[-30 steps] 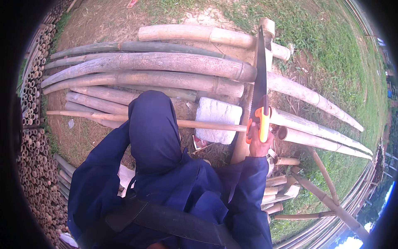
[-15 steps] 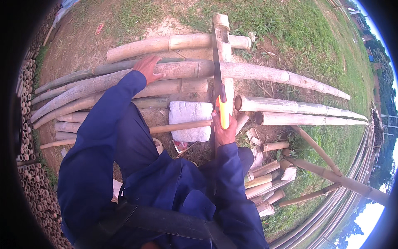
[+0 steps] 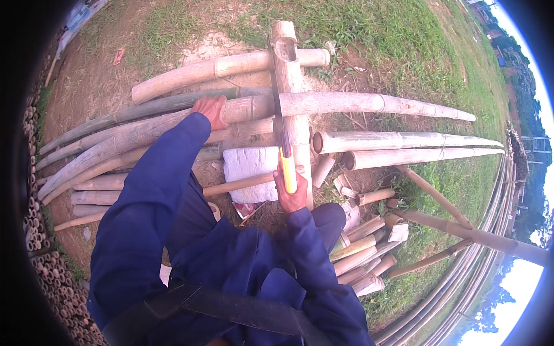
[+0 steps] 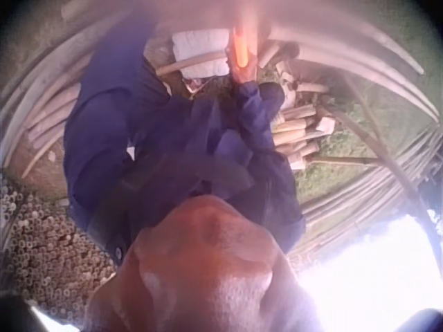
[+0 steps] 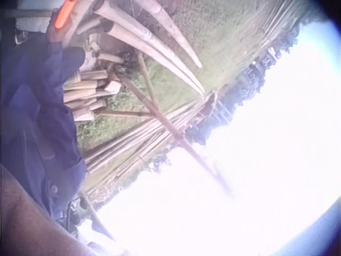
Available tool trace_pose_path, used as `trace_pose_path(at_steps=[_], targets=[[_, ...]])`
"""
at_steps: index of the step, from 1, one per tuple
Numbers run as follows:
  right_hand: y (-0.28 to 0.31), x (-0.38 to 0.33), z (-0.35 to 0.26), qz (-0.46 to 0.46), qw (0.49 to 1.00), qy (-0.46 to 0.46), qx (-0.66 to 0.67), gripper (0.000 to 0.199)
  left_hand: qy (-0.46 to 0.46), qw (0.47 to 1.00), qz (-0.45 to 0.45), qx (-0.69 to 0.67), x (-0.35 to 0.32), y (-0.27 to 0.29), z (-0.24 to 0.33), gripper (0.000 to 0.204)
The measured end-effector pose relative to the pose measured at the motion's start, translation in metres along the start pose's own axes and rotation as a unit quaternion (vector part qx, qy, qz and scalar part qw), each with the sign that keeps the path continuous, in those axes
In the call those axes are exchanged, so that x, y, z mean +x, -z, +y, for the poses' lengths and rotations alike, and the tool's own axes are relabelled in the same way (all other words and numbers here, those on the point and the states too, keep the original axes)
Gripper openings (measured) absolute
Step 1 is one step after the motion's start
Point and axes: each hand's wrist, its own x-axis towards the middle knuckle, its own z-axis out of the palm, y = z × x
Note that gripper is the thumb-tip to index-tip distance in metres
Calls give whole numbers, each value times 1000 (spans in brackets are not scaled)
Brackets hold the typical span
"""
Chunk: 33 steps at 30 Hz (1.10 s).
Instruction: The person uses a hand saw to cut bamboo poles that are supported on a makeshift wooden stand. After each cut, the person repositions the bamboo and continues sawing, producing multiple cut sections.
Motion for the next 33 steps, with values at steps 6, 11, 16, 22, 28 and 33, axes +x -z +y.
trace_pose_path(at_steps=[6,11,16,22,28,33], targets=[[4,1,-3,13,1000,-6,-8,18,52,994,-100,0,7,22,15,73],[52,-105,5,-4,995,-36,-92,29,27,998,-61,-2,3,6,2,74],[52,-96,1,21,993,50,-105,20,45,995,-87,-1,17,13,13,74],[13,8,-17,-2,999,25,-20,19,14,997,-74,-5,17,15,3,70],[57,-110,8,37,996,54,-67,27,7,999,-40,1,8,4,8,73],[10,18,-8,7,997,37,-74,19,17,998,-55,4,20,16,19,72]])
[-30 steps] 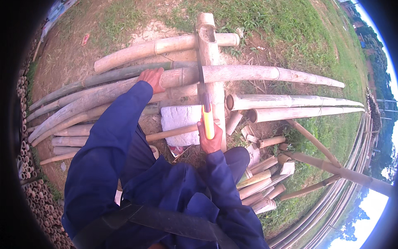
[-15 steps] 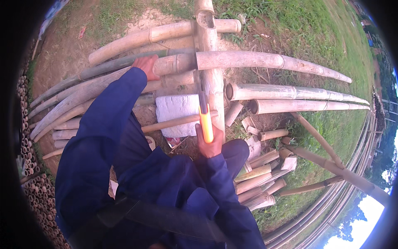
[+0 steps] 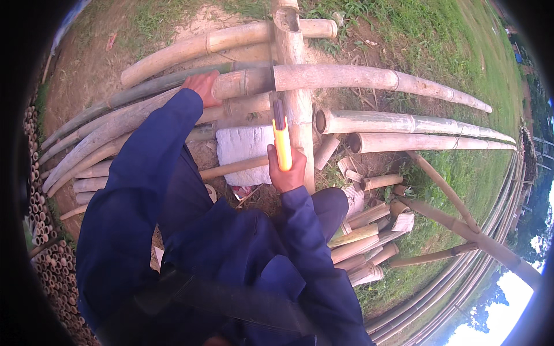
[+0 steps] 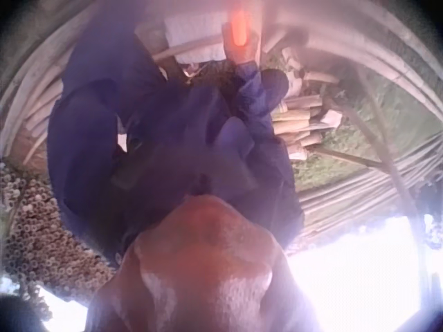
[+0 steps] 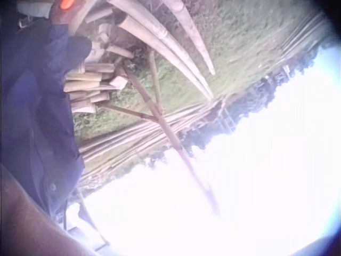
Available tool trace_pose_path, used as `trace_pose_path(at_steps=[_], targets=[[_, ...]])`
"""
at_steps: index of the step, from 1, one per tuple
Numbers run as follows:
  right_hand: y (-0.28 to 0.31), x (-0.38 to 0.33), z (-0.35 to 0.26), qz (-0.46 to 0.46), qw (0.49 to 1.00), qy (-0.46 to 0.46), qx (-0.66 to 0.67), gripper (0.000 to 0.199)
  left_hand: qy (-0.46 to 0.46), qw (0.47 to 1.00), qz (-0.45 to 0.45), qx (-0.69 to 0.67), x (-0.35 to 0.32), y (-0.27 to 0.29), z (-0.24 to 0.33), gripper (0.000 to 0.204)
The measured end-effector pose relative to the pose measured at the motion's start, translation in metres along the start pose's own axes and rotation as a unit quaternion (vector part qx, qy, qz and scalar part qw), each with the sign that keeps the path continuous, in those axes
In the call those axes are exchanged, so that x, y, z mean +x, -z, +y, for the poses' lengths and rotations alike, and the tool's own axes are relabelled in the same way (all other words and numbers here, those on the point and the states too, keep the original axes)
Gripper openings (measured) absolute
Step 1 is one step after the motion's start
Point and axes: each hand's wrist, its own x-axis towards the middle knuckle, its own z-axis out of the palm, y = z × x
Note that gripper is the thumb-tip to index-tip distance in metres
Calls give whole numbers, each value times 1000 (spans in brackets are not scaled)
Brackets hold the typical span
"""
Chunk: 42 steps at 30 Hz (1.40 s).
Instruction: The person uses a hand saw to cut bamboo poles that are supported on a makeshift wooden stand. After each cut, the person repositions the bamboo and continues sawing, producing multiple cut sections.
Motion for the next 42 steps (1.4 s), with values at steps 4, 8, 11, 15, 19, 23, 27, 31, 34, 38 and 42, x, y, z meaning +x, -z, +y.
trace_pose_path(at_steps=[4,8,11,15,19,23,27,31,34,38,42], targets=[[17,-39,-7,-11,998,-41,37,19,-3,999,-36,19,-4,1,-14,69],[47,-125,2,31,999,32,-16,27,-17,999,37,15,-9,-14,-16,69],[27,-70,2,8,999,-34,-12,19,1,1000,1,1,0,-14,-13,70],[-14,4,10,38,997,21,61,19,-3,1000,-30,7,9,0,-9,72],[36,-99,13,8,1000,-16,-4,26,26,998,-56,6,-2,-2,-17,74],[40,-104,16,27,999,27,-28,20,11,1000,-20,-4,-8,-11,-8,72],[-10,25,-6,15,999,15,36,17,3,1000,-21,5,3,1,2,73],[15,-45,-2,6,998,-56,-3,18,4,1000,-19,15,-2,-2,-15,75],[47,-115,7,36,999,18,-19,26,9,999,-43,4,-4,-2,-10,73],[26,-50,9,15,1000,-16,1,19,3,1000,13,-15,6,-3,-15,68],[-5,7,5,1,999,-4,35,19,4,1000,-17,-1,10,0,-12,69]])
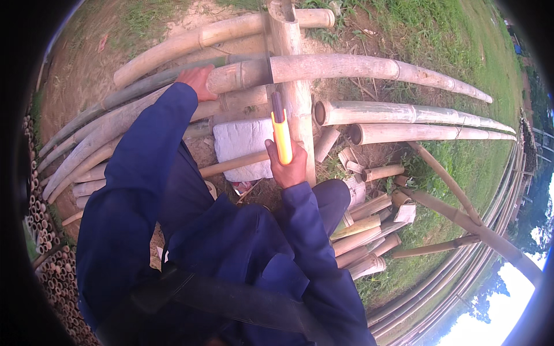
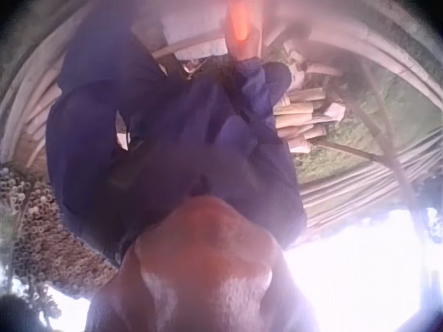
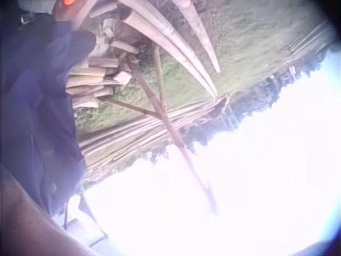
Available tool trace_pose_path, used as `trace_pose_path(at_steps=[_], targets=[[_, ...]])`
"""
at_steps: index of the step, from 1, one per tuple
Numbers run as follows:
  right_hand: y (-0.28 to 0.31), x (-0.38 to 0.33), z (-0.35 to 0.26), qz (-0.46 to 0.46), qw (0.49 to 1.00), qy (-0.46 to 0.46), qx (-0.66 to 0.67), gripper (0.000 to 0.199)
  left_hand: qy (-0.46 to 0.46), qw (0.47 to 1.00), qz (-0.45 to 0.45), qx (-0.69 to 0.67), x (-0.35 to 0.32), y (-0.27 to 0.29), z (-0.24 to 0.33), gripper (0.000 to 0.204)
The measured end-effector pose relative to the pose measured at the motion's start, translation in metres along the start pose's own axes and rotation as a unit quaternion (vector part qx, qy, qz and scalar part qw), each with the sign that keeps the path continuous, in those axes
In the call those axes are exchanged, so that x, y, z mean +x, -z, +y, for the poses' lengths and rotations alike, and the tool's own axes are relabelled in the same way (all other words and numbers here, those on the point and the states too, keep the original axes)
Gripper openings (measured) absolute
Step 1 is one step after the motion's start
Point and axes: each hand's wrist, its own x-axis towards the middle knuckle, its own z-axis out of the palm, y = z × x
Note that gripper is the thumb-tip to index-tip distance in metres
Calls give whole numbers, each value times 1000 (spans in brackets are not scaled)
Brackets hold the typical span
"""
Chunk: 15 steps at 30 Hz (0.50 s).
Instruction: The person uses a hand saw to cut bamboo poles that are supported on a makeshift wooden stand. After each cut, the person repositions the bamboo and continues sawing, producing multiple cut sections.
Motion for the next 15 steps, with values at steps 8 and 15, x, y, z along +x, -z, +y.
trace_pose_path(at_steps=[8,15], targets=[[43,-108,12,31,997,13,-72,18,18,999,-40,-7,-5,-1,-1,80],[13,-44,12,7,1000,-19,-14,18,-19,1000,-23,-5,-2,-17,-12,89]])
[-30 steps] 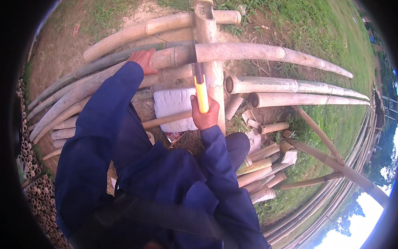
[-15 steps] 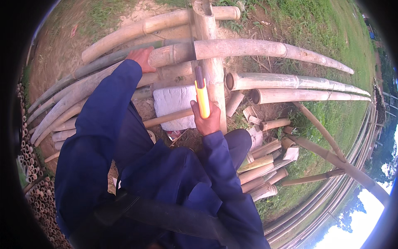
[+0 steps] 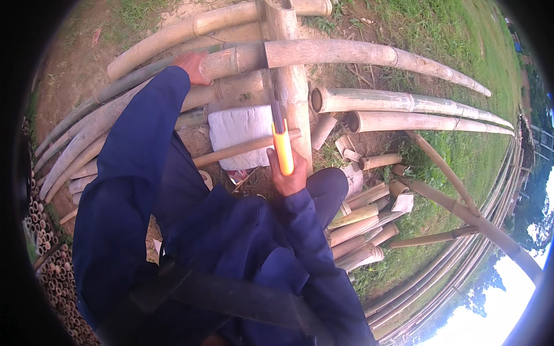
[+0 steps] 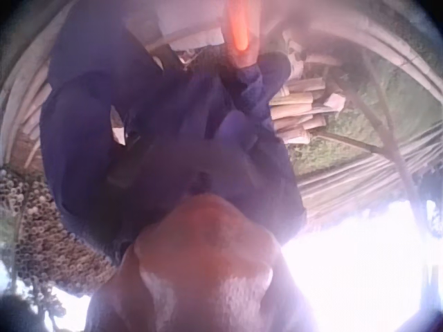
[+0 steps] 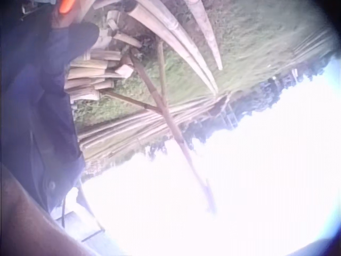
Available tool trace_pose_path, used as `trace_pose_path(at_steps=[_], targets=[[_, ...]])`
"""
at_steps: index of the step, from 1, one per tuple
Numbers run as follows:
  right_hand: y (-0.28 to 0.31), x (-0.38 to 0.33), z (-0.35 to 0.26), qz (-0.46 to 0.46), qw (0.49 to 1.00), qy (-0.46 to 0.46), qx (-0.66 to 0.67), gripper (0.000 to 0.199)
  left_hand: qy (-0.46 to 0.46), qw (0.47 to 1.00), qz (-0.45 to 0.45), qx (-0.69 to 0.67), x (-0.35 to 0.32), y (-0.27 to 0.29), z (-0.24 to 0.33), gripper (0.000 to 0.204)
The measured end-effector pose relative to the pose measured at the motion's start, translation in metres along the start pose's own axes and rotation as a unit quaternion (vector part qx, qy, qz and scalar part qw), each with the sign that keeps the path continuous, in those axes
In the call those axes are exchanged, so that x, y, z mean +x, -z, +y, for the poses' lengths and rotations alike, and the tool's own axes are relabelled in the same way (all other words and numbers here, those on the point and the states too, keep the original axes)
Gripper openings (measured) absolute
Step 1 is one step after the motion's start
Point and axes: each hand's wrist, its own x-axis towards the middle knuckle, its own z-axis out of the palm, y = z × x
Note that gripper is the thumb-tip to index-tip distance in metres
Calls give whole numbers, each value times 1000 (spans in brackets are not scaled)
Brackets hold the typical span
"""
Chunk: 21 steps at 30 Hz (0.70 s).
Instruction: The person uses a hand saw to cut bamboo poles that are supported on a makeshift wooden stand. After each cut, the person repositions the bamboo and continues sawing, producing multiple cut sections.
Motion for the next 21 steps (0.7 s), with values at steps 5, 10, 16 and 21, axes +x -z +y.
trace_pose_path(at_steps=[5,10,16,21], targets=[[43,-114,3,52,996,40,-67,26,26,999,-22,19,-3,11,11,82],[-12,50,-4,11,999,35,-5,17,10,999,34,26,-1,16,30,69],[24,-50,2,-3,1000,-1,14,27,-49,987,139,57,-29,-6,18,69],[28,-42,8,21,999,28,-16,27,-19,994,105,25,-24,-9,21,72]])
